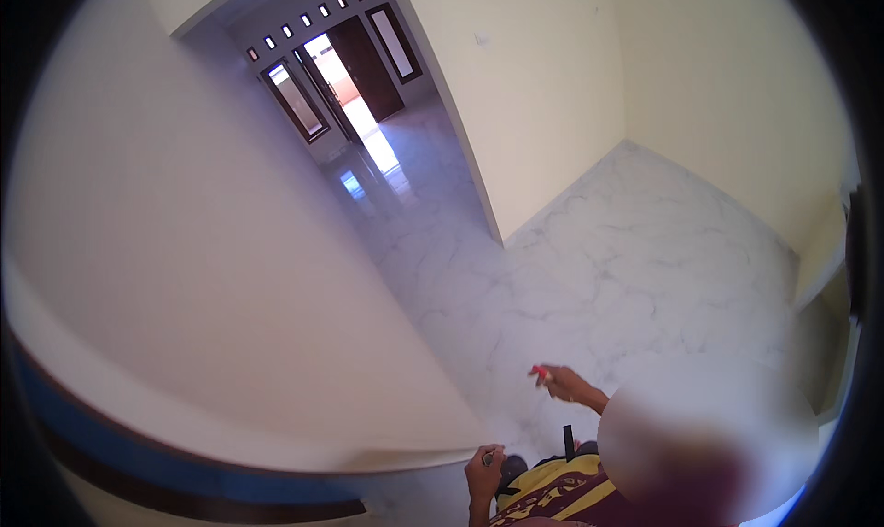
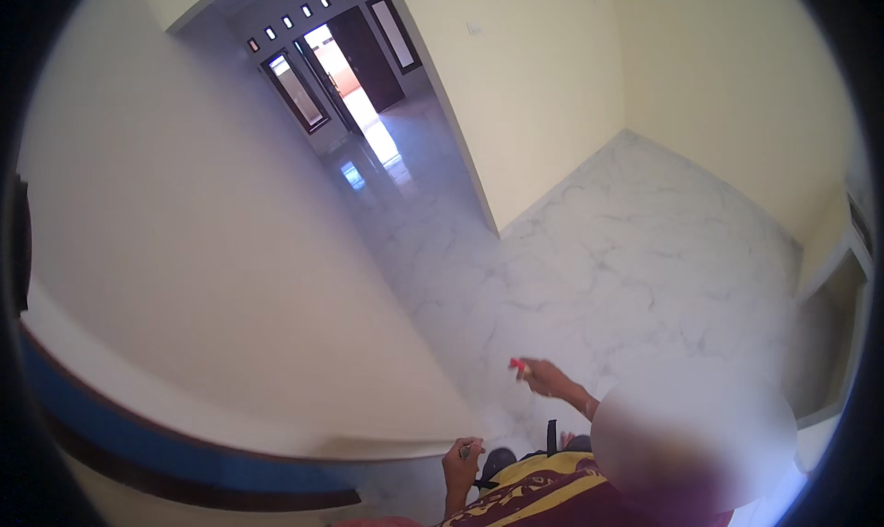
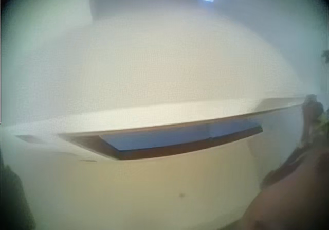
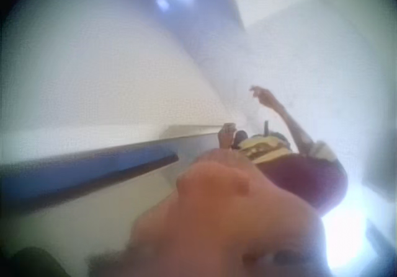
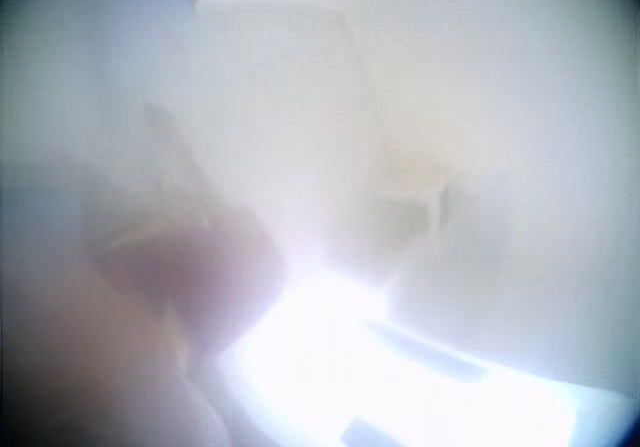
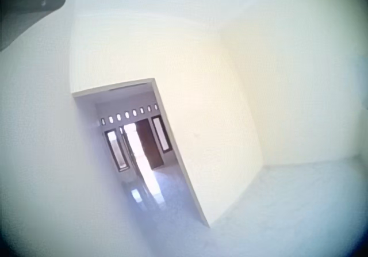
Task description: The person uses a small brush and a cloth to clean around a wall socket and the surrounding wall area. They wipe the socket face and the adjacent wall surface repeatedly, moving between different spots on the wall.
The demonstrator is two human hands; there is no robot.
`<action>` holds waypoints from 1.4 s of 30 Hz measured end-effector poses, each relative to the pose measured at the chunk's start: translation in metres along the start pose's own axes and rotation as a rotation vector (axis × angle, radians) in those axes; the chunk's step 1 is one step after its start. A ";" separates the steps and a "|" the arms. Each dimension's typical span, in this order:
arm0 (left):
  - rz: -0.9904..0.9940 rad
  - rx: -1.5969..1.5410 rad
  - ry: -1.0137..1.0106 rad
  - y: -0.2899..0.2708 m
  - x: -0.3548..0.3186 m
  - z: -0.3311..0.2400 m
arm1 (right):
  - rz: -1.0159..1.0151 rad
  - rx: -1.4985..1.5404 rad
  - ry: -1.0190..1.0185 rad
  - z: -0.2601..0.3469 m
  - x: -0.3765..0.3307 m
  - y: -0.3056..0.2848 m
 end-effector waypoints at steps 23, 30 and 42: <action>-0.363 -0.145 -0.168 0.215 0.523 -0.162 | -1.098 -0.487 -0.801 0.148 0.801 -0.720; -0.619 0.443 -0.881 0.460 0.402 -0.060 | -1.087 -0.553 -1.265 0.275 1.127 -0.781; -0.628 0.212 -0.980 0.716 0.378 -0.157 | -0.199 -0.217 -0.929 0.243 1.076 -0.419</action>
Point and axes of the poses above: each hand's wrist, its own x-axis towards the middle knuckle, its own y-axis out of the palm, z = x × y, the point moved 5 cm from there along x, towards the middle knuckle, and after that the axes turned 3 degrees about -z, right-handed, at the moved point
